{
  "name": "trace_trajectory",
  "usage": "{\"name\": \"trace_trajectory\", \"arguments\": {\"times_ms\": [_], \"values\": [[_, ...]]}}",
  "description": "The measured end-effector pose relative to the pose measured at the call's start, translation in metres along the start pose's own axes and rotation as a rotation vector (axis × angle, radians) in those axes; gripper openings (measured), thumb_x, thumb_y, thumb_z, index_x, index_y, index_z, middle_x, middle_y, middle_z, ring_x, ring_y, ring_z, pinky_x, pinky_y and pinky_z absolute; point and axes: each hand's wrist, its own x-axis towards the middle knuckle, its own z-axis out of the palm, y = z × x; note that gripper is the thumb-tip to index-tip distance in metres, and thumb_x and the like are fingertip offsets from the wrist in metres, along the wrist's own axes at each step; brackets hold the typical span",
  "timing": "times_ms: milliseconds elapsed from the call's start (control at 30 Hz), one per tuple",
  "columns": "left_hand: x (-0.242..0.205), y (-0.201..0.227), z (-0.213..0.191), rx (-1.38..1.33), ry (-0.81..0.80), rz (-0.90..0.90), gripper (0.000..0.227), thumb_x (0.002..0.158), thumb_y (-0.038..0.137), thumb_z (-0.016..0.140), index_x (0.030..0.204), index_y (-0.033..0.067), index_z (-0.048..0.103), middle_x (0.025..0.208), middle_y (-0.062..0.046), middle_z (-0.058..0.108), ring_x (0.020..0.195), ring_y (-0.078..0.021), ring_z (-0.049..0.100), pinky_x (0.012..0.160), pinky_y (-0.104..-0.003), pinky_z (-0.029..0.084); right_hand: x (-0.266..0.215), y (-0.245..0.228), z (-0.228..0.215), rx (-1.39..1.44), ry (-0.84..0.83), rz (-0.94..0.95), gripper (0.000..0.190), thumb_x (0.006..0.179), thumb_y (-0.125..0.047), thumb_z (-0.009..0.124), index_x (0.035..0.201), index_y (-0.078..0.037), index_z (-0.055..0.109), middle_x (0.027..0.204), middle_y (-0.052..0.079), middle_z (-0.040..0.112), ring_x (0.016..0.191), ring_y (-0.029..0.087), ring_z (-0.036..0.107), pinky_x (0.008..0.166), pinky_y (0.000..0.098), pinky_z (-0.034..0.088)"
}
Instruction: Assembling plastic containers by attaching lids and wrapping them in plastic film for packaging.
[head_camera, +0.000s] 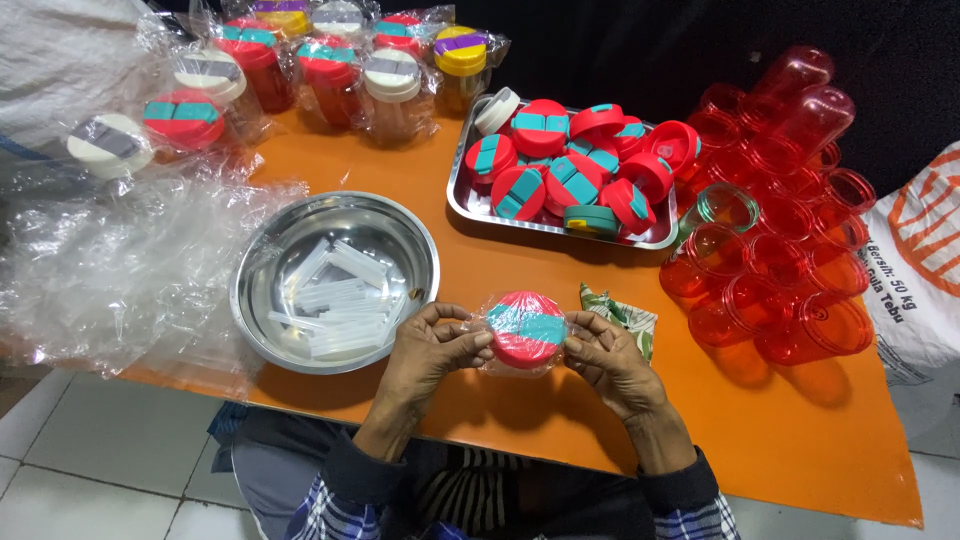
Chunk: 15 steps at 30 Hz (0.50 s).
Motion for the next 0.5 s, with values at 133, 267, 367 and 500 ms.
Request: {"name": "trace_trajectory", "arguments": {"times_ms": [133,267,367,500], "values": [[-0.006,0.0,0.005,0.0,0.011,0.009,0.044,0.078,-0.005,0.083,0.111,-0.0086,0.056,0.086,-0.023,0.072,0.068,-0.0306,0.077,0.061,-0.033,0.067,0.0,-0.01,0.004,-0.016,-0.066,0.0,0.068,0.076,0.0,0.081,0.139,0.003,0.055,0.115,0.018,0.067,0.08,0.014,0.064,0.069,0.0262,0.057],[-0.004,-0.006,0.005,-0.028,0.06,0.061,0.047,0.076,-0.007,0.084,0.111,-0.0078,0.052,0.086,-0.021,0.067,0.066,-0.0321,0.076,0.061,-0.035,0.067,0.0,-0.013,0.007,-0.032,-0.235,-0.077,0.08,0.077,0.003,0.08,0.15,-0.002,0.048,0.125,0.015,0.064,0.079,0.011,0.061,0.067,0.0239,0.055],[-0.006,-0.006,0.006,0.015,0.088,0.107,0.051,0.074,-0.006,0.085,0.113,-0.0069,0.051,0.089,-0.019,0.062,0.068,-0.0321,0.076,0.061,-0.036,0.068,0.0,-0.014,0.008,-0.031,-0.238,-0.093,0.072,0.076,0.008,0.079,0.144,0.001,0.056,0.118,0.014,0.067,0.076,0.012,0.063,0.066,0.0264,0.056],[-0.012,-0.016,0.011,0.359,0.214,0.286,0.07,0.071,0.004,0.091,0.129,0.0007,0.052,0.108,-0.014,0.056,0.08,-0.0169,0.067,0.069,-0.024,0.06,0.006,-0.004,-0.007,-0.049,-0.23,-0.122,0.069,0.075,0.012,0.077,0.141,0.001,0.059,0.121,0.015,0.068,0.076,0.013,0.065,0.065,0.0287,0.057]]}}
